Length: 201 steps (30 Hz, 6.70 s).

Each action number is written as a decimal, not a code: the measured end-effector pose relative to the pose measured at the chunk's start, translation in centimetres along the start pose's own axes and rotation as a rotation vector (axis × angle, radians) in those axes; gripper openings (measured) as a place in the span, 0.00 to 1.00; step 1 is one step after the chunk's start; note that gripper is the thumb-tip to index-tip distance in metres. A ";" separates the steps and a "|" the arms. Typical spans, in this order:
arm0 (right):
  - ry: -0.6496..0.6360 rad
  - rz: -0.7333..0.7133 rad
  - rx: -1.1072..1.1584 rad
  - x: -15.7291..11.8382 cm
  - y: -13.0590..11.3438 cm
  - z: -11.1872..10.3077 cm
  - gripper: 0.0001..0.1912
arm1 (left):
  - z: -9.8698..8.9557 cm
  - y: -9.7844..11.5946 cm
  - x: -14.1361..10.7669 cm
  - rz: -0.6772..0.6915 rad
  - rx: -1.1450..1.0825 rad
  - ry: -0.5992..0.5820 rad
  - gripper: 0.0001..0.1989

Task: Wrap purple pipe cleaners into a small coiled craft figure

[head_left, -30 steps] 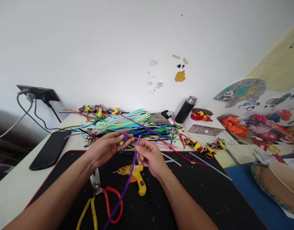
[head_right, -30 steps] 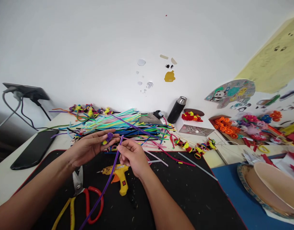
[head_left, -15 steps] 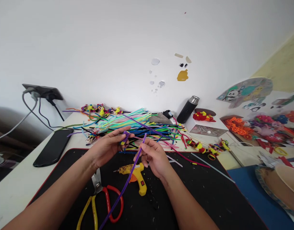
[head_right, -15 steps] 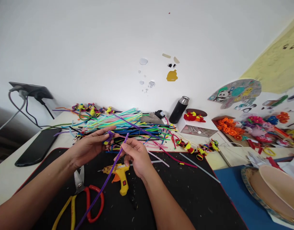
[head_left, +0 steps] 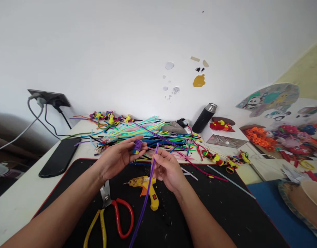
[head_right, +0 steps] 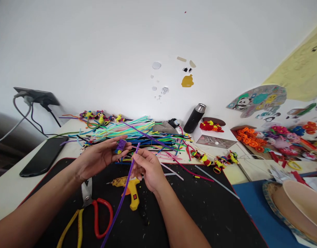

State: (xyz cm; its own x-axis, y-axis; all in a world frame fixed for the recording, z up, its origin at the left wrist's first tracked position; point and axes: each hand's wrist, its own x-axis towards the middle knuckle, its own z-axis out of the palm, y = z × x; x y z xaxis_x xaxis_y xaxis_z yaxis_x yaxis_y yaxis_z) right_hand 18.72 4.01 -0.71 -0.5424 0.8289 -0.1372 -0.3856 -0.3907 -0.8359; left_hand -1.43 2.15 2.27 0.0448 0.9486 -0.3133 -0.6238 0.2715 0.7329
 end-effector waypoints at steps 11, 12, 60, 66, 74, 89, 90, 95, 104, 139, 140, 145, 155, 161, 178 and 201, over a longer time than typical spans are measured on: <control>-0.025 -0.023 -0.019 -0.1 0.0 0.0 0.21 | -0.7 -0.3 -0.2 0.042 0.044 -0.046 0.14; -0.043 -0.023 -0.011 -0.1 0.0 -0.1 0.20 | -0.8 -0.3 -0.1 0.048 0.049 -0.047 0.14; -0.012 -0.265 -1.005 -1.7 1.0 1.8 0.09 | -0.7 0.6 -1.0 0.071 0.556 -0.084 0.22; -0.049 -0.198 -0.998 -1.7 0.7 1.9 0.10 | -0.8 0.5 -0.8 0.112 0.572 -0.084 0.20; -0.089 -0.171 -0.983 -1.7 0.9 1.8 0.11 | -0.7 0.4 -0.9 0.091 0.598 -0.091 0.22; -0.111 -0.122 -1.030 -1.6 0.8 1.6 0.09 | -0.7 1.9 -1.5 0.049 0.731 -0.193 0.17; -0.111 -0.116 -1.030 -1.6 0.8 1.5 0.09 | -0.6 2.0 -1.6 0.048 0.736 -0.192 0.16; -0.121 -0.113 -1.047 -1.6 0.9 1.5 0.10 | -0.8 2.5 -1.9 0.025 0.760 -0.232 0.22; -0.133 -0.120 -1.113 -1.6 0.7 1.6 0.09 | -0.9 2.7 -2.0 0.026 0.833 -0.249 0.27; -0.087 -0.086 -0.781 -1.0 0.8 0.9 0.12 | -2.7 2.9 -1.1 0.002 0.773 -0.370 0.24; -0.093 -0.071 -0.742 -1.0 0.8 0.8 0.13 | -2.7 2.9 -1.1 0.000 0.760 -0.369 0.24; -0.114 0.016 -0.539 -0.8 0.7 0.7 0.17 | -2.1 3.0 -1.3 0.008 0.722 -0.357 0.25; -0.071 -0.015 -0.509 -0.4 0.8 0.3 0.19 | -1.5 2.9 -1.5 0.009 0.624 -0.291 0.23; -0.077 -0.025 -0.505 -0.3 0.7 0.2 0.19 | -1.6 2.8 -1.5 -0.014 0.573 -0.280 0.24; -0.039 -0.060 -0.617 -0.3 0.6 0.4 0.21 | -1.7 2.4 -1.5 -0.081 0.501 -0.309 0.27; -0.057 -0.100 -0.635 -0.4 0.5 0.5 0.19 | -1.4 1.7 -1.6 -0.135 0.381 -0.318 0.22</control>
State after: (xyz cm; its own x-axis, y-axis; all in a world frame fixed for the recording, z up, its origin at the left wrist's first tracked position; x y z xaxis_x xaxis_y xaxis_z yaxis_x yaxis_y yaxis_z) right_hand 18.38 3.32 -0.80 -0.5722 0.8196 -0.0288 0.0711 0.0146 -0.9974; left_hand -3.67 0.86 3.12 0.3768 0.8877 -0.2645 -0.2700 0.3785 0.8854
